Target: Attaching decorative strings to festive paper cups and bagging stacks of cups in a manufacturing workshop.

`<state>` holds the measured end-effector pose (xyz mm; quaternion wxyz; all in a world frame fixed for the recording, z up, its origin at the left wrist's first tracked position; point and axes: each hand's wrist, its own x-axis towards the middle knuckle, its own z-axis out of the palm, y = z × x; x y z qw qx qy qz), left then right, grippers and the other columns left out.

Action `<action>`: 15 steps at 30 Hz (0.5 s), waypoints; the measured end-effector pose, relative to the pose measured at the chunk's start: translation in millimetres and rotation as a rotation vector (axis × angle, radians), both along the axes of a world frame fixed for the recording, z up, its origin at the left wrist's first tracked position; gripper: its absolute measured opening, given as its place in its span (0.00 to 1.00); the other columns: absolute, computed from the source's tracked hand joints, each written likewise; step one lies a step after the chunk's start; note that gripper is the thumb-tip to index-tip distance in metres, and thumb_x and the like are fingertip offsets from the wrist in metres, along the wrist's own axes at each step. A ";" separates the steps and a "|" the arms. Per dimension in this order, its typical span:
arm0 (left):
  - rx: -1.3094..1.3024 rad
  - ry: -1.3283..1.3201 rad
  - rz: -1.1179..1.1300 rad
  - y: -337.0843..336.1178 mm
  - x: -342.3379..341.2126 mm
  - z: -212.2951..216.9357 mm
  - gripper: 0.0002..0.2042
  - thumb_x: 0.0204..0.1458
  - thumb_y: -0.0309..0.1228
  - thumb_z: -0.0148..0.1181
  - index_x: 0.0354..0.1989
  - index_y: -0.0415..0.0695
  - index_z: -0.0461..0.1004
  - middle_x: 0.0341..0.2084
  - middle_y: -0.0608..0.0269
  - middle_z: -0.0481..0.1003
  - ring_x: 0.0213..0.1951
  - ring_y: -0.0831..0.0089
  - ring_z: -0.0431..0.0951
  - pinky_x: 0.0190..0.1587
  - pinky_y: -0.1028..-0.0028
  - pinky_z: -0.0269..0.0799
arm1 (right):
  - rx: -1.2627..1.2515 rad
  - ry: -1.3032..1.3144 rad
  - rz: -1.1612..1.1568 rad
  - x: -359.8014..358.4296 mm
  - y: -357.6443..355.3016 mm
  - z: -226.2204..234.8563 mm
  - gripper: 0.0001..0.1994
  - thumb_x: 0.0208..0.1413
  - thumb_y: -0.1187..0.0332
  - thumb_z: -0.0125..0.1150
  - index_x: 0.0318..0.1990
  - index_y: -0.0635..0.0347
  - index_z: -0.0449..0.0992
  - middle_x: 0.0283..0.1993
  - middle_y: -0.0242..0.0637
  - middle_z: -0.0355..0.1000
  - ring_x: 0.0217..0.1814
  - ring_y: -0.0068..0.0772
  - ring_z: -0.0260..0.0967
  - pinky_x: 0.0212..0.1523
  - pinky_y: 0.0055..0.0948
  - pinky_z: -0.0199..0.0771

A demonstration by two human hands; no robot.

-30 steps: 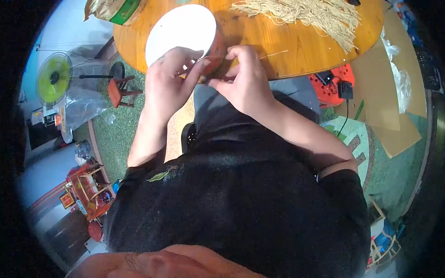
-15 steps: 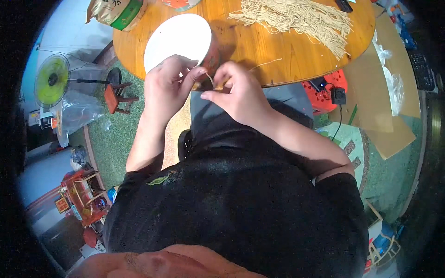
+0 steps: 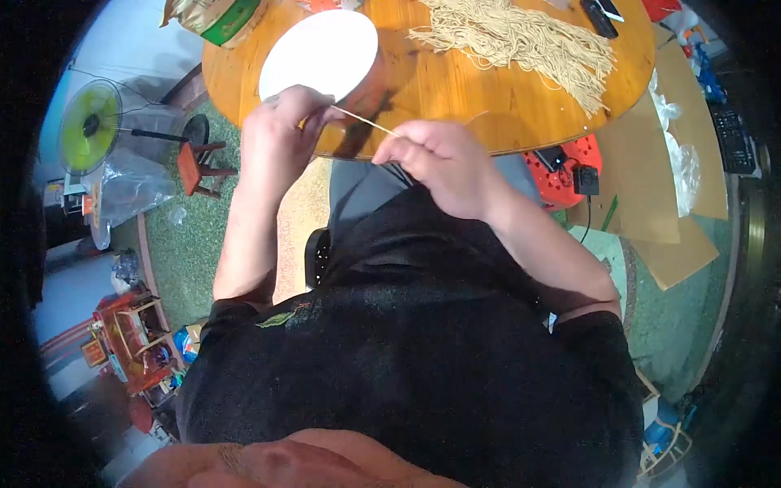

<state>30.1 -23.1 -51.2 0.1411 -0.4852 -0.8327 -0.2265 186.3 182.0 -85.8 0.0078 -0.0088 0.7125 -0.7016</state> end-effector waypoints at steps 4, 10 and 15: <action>0.003 0.050 -0.081 -5.9 6.5 3.1 0.05 0.53 0.29 0.69 0.32 0.45 0.78 0.28 0.60 0.80 0.34 0.56 0.82 0.38 0.61 0.77 | 0.058 0.029 -0.009 14.4 15.1 38.9 0.15 0.75 0.64 0.50 0.43 0.64 0.81 0.34 0.29 0.77 0.39 0.21 0.71 0.44 0.25 0.72; 0.022 0.033 -0.155 -1.0 17.9 5.2 0.03 0.53 0.27 0.66 0.31 0.45 0.77 0.28 0.60 0.79 0.35 0.57 0.81 0.47 0.63 0.73 | 0.303 0.214 0.082 23.8 18.3 66.5 0.13 0.72 0.66 0.55 0.40 0.65 0.82 0.34 0.34 0.79 0.36 0.25 0.74 0.40 0.25 0.72; -0.009 0.015 -0.128 -24.8 -3.3 8.3 0.02 0.56 0.27 0.66 0.35 0.45 0.79 0.31 0.61 0.81 0.40 0.59 0.82 0.57 0.58 0.69 | 0.523 0.161 0.131 27.5 45.3 96.5 0.09 0.64 0.68 0.60 0.38 0.65 0.82 0.29 0.41 0.77 0.32 0.33 0.75 0.37 0.30 0.73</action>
